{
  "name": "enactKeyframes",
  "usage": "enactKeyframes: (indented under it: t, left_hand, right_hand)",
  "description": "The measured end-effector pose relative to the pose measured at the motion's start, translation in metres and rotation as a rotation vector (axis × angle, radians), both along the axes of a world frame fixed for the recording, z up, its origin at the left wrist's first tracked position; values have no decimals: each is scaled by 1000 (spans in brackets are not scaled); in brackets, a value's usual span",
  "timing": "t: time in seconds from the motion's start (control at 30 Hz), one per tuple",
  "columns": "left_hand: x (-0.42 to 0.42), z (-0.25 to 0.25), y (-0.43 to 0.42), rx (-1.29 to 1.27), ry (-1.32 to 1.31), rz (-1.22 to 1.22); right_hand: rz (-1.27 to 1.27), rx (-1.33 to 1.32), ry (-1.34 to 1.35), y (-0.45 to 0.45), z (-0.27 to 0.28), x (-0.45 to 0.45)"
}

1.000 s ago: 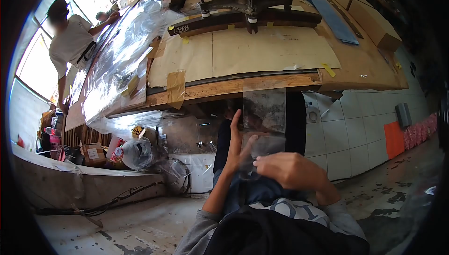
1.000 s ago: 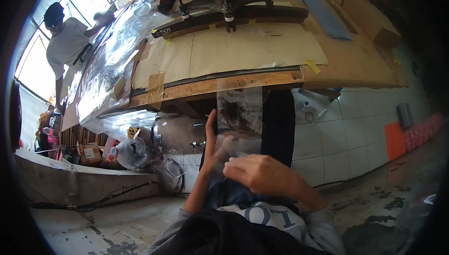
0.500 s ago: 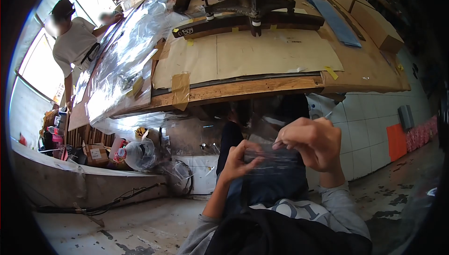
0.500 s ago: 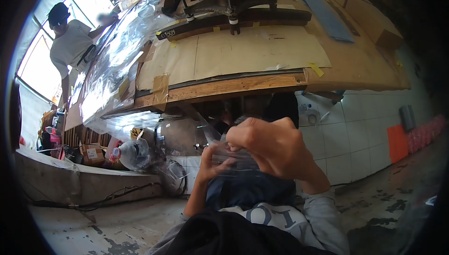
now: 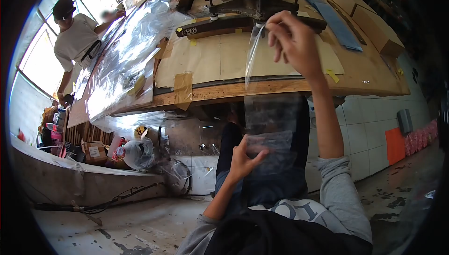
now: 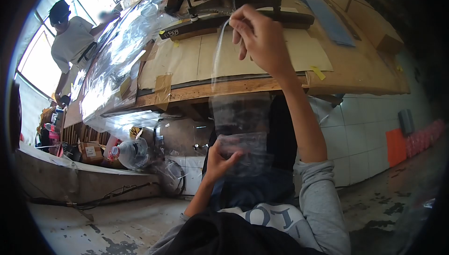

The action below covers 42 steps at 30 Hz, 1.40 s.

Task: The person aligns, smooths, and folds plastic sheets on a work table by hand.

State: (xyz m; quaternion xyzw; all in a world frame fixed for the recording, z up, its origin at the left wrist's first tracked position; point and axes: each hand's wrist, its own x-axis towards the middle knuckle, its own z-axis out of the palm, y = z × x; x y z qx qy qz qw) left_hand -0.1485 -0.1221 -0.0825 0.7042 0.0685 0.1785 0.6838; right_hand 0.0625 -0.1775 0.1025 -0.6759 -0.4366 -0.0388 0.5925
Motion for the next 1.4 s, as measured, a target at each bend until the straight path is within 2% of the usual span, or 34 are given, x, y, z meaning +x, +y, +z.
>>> enactKeyframes:
  t: [0.03, 0.07, 0.13, 0.17, 0.2, 0.3, 0.4, 0.5, 0.6, 0.67, 0.8, 1.0, 1.4]
  left_hand:
    - [4, -2, 0, -66, 42, 27]
    - [8, -5, 1, -11, 61, 60]
    - [14, 6, -2, -145, 96, 48]
    - [15, 14, -1, -211, 115, 45]
    - [17, 21, 1, -235, 95, 31]
    - [21, 40, 3, -304, 77, 5]
    - [30, 60, 12, -320, 78, 0]
    - [44, 70, 21, -286, 57, 34]
    - [61, 68, 28, -312, 35, 13]
    - [68, 72, 27, -432, -11, -37]
    - [78, 69, 29, -393, -13, -31]
    - [87, 69, 32, -366, -18, -13]
    - [100, 66, 40, -385, -46, 46]
  right_hand:
    - [-69, -137, 3, 13, -10, 20]
    - [-139, -275, 9, 22, -25, 34]
    - [-428, -382, -404, 24, -68, 55]
    - [-570, -430, -610, 26, -67, 51]
    - [-506, -422, -468, 18, -67, 44]
    - [-263, -309, -503, -8, -59, 20]
    - [-89, -740, -246, -25, -43, -5]
    - [-57, -979, -187, -22, -40, -4]
    - [-234, -823, -351, -17, -66, 8]
    - [-291, -847, -344, -14, -65, 8]
    - [-390, -806, -394, -10, -75, 16]
    - [-277, -856, -249, -6, -68, 27]
    - [-332, -931, -246, 9, -77, 45]
